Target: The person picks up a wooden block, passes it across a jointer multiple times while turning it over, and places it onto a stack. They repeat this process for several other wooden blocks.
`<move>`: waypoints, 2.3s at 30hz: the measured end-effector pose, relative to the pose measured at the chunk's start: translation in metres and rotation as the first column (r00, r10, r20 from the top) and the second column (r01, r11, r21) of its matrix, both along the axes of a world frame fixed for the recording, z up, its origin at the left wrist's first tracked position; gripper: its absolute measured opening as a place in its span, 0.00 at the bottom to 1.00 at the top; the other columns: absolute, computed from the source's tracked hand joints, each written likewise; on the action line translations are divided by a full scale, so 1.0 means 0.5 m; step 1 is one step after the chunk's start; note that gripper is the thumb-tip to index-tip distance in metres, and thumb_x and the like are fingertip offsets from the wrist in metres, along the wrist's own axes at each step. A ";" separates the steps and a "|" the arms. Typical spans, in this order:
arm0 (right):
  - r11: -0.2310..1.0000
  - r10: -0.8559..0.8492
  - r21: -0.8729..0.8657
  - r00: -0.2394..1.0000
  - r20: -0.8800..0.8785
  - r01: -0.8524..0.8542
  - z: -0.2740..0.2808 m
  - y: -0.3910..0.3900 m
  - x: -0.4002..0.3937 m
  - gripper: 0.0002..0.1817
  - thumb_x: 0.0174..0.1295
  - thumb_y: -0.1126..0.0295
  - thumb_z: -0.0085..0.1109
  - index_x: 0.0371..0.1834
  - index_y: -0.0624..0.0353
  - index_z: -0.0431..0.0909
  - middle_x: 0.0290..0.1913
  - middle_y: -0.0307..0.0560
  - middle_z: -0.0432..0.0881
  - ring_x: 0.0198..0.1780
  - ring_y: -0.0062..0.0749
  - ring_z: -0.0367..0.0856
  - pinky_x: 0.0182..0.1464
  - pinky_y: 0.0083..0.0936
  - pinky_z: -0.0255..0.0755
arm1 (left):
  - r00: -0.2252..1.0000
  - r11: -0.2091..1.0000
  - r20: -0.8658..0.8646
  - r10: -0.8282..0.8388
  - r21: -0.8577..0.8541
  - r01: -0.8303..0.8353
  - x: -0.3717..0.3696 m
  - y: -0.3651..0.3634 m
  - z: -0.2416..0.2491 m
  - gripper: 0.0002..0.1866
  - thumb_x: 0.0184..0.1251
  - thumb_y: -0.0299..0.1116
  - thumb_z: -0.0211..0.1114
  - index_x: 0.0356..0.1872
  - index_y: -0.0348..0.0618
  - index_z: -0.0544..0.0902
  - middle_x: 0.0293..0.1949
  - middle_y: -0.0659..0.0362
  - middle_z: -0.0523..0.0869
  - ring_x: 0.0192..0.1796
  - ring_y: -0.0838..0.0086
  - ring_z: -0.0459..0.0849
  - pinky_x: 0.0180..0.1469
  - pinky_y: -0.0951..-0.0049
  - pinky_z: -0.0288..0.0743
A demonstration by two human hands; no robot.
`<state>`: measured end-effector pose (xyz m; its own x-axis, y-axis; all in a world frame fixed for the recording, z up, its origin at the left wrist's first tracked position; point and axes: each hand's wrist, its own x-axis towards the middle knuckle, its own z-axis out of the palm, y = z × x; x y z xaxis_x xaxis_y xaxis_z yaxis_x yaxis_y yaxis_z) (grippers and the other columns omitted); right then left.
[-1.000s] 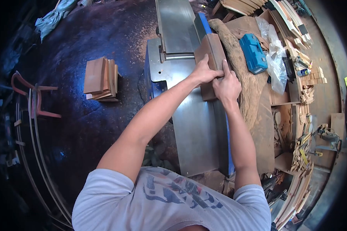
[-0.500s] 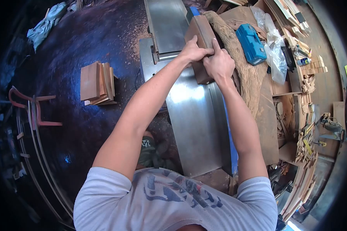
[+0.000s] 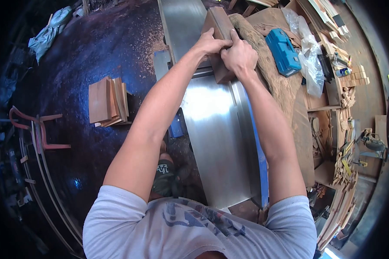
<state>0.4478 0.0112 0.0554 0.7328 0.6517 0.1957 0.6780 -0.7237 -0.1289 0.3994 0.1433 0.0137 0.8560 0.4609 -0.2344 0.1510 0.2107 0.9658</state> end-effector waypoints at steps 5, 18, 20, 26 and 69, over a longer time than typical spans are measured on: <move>1.000 -0.015 -0.012 0.999 -0.036 0.015 0.007 0.027 0.010 0.41 0.56 0.56 0.66 0.78 0.44 0.72 0.51 0.60 0.89 0.54 0.56 0.89 0.58 0.48 0.82 | 1.000 0.997 0.014 -0.004 0.073 0.003 0.034 0.032 -0.029 0.61 0.57 0.38 0.83 0.82 0.24 0.48 0.65 0.36 0.80 0.58 0.57 0.89 0.53 0.62 0.89; 1.000 -0.024 0.008 0.998 -0.053 0.025 0.011 0.125 0.063 0.41 0.54 0.57 0.66 0.77 0.44 0.73 0.51 0.62 0.90 0.55 0.56 0.89 0.60 0.47 0.82 | 0.998 0.998 0.032 0.063 -0.003 -0.063 0.066 0.106 0.011 0.57 0.54 0.35 0.84 0.79 0.22 0.56 0.62 0.37 0.82 0.58 0.57 0.89 0.50 0.62 0.89; 1.000 -0.021 0.006 0.999 -0.038 0.022 0.009 0.146 0.075 0.41 0.54 0.57 0.66 0.77 0.43 0.73 0.51 0.63 0.90 0.54 0.57 0.89 0.60 0.47 0.81 | 0.996 1.000 0.089 0.016 0.009 -0.017 0.091 0.140 -0.021 0.57 0.54 0.38 0.84 0.79 0.24 0.58 0.64 0.37 0.82 0.58 0.55 0.89 0.54 0.60 0.88; 0.993 -0.107 -0.060 0.983 -0.151 0.099 -0.015 0.185 0.102 0.45 0.56 0.57 0.69 0.81 0.40 0.65 0.59 0.66 0.84 0.62 0.59 0.85 0.65 0.51 0.77 | 0.985 0.853 0.018 0.171 0.498 -0.157 0.068 0.116 0.009 0.42 0.61 0.48 0.75 0.72 0.32 0.75 0.62 0.37 0.86 0.66 0.53 0.85 0.67 0.59 0.78; 0.994 -0.071 0.078 0.997 -0.029 0.073 -0.009 -0.708 -0.405 0.43 0.58 0.63 0.70 0.81 0.38 0.68 0.46 0.55 0.83 0.41 0.58 0.87 0.43 0.51 0.81 | 0.994 0.986 -0.101 -0.045 0.155 0.060 -0.394 -0.746 -0.032 0.65 0.68 0.62 0.70 0.81 0.19 0.41 0.75 0.26 0.66 0.79 0.43 0.67 0.79 0.58 0.64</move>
<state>0.2453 -0.3425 0.0509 0.7828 0.5803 0.2245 0.6201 -0.7574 -0.2044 0.2022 -0.2297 -0.0021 0.8567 0.4536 -0.2455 0.2524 0.0464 0.9665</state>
